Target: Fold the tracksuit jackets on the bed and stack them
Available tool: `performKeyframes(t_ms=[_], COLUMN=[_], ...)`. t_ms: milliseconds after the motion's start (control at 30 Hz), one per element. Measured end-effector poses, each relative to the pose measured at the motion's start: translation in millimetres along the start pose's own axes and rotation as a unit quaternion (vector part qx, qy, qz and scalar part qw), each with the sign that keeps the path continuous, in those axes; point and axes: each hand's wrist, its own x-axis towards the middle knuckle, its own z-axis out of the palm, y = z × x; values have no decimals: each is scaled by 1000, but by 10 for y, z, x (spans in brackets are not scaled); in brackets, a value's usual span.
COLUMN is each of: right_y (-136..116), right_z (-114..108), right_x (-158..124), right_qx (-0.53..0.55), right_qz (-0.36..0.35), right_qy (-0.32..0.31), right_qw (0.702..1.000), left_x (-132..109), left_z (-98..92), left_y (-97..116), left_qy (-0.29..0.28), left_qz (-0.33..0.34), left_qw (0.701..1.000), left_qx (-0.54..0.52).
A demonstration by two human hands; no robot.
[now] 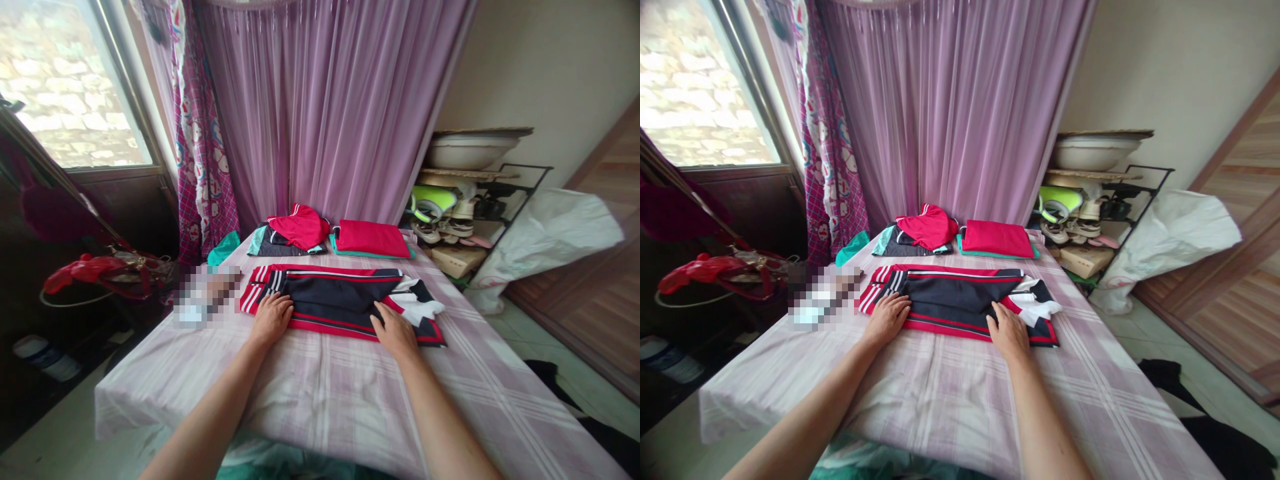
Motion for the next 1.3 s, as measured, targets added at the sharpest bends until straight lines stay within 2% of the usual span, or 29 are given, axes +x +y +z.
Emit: performKeyframes(t_ms=[200, 700, 933, 1067, 1200, 1300], right_y=[6, -2, 8, -14, -75, -109], right_z=[14, 1, 15, -10, -82, -112], right_x=[-5, -5, -9, 1, 26, 31], right_qx=[-3, -7, -10, -10, -19, -30], right_qz=[4, 13, 14, 13, 4, -4], right_qy=[2, -6, 2, 28, 71, 72], right_qw=[1000, 1000, 1000, 999, 997, 997], left_x=[-2, -8, 1, -6, -7, -2], left_z=[17, 69, 49, 54, 79, 59], left_y=[-11, -55, -54, -47, -34, -73], left_qy=[16, 14, -4, -4, 16, 68], left_qz=[6, 1, -1, -3, -3, -12], left_qw=[1000, 1000, 1000, 1000, 1000, 997], left_qx=[-8, -8, -5, -6, -16, -27])
